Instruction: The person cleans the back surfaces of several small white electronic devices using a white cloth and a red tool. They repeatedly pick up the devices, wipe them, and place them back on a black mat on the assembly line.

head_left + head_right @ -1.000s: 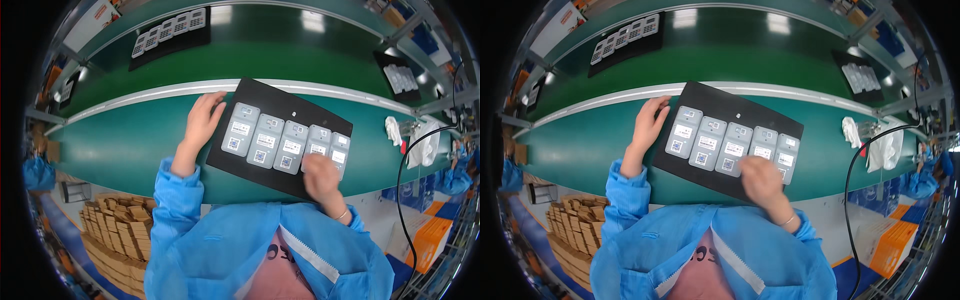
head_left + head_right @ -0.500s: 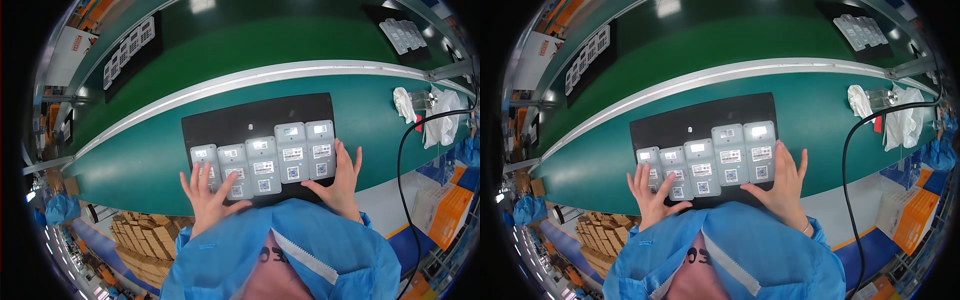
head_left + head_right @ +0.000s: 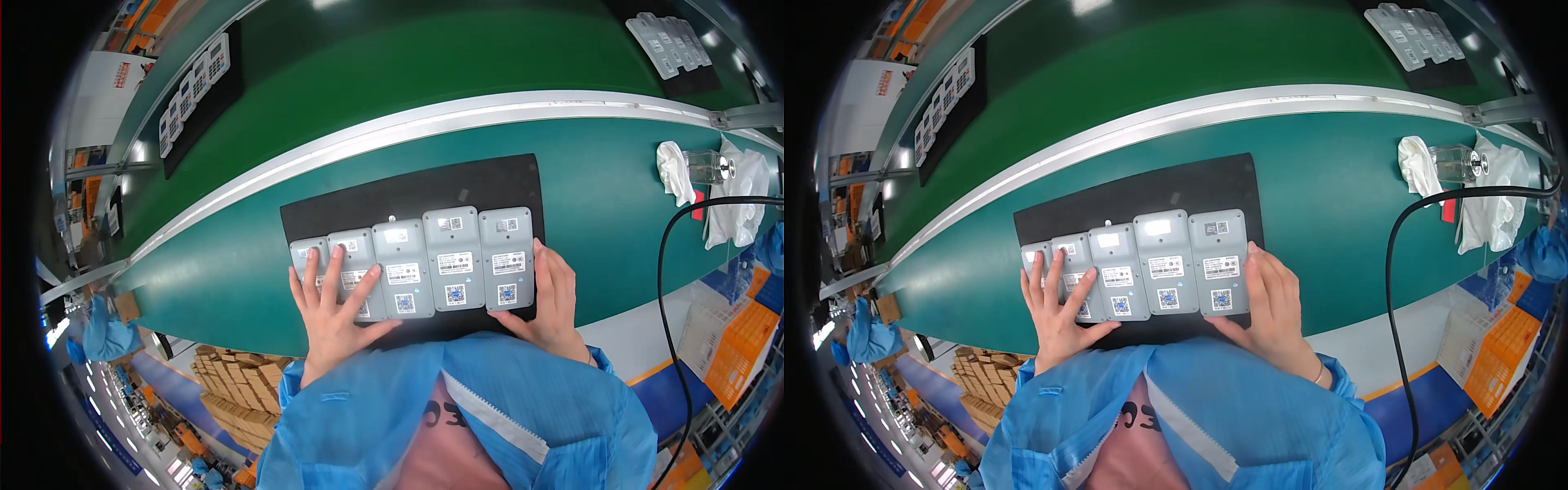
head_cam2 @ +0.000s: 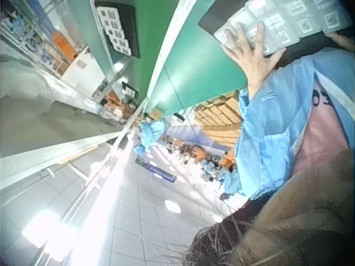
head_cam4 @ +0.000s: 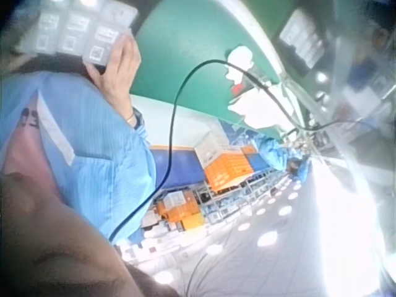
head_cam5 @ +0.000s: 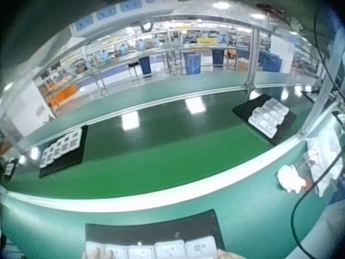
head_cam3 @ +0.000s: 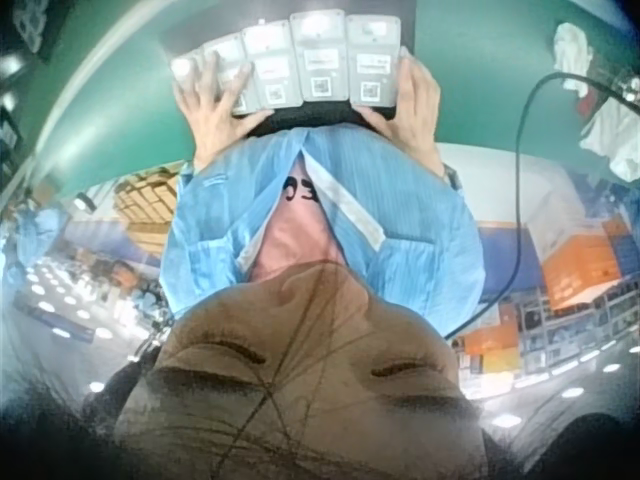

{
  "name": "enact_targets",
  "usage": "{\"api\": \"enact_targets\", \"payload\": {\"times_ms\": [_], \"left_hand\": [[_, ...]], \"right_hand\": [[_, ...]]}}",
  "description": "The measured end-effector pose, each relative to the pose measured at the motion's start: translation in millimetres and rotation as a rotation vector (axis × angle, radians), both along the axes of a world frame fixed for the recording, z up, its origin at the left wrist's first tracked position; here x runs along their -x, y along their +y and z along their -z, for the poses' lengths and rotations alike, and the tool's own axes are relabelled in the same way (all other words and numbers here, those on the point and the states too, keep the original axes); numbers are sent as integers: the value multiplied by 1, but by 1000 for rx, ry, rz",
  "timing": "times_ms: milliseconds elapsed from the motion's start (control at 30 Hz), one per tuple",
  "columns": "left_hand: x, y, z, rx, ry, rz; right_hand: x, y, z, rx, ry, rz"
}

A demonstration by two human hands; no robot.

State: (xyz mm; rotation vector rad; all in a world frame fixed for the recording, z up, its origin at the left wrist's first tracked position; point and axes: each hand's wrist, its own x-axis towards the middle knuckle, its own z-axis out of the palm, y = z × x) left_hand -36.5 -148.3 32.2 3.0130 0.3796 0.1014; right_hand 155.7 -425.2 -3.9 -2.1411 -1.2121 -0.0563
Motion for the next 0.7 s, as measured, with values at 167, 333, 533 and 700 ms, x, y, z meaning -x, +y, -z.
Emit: {"api": "enact_targets", "payload": {"times_ms": [167, 333, 533, 700], "left_hand": [[18, 2, 8, 14, -149, -57], [55, 17, 24, 151, -222, -258], [55, 18, 40, 348, -374, -286], [70, 29, 50, 1198, -618, -342]], "right_hand": [[1, -3, -1, 55, 21, 27], [2, 1, -1, 96, 28, 48], [-11, 5, -20, 97, 192, 2], [-37, 23, -8, 168, -15, 265]]}}
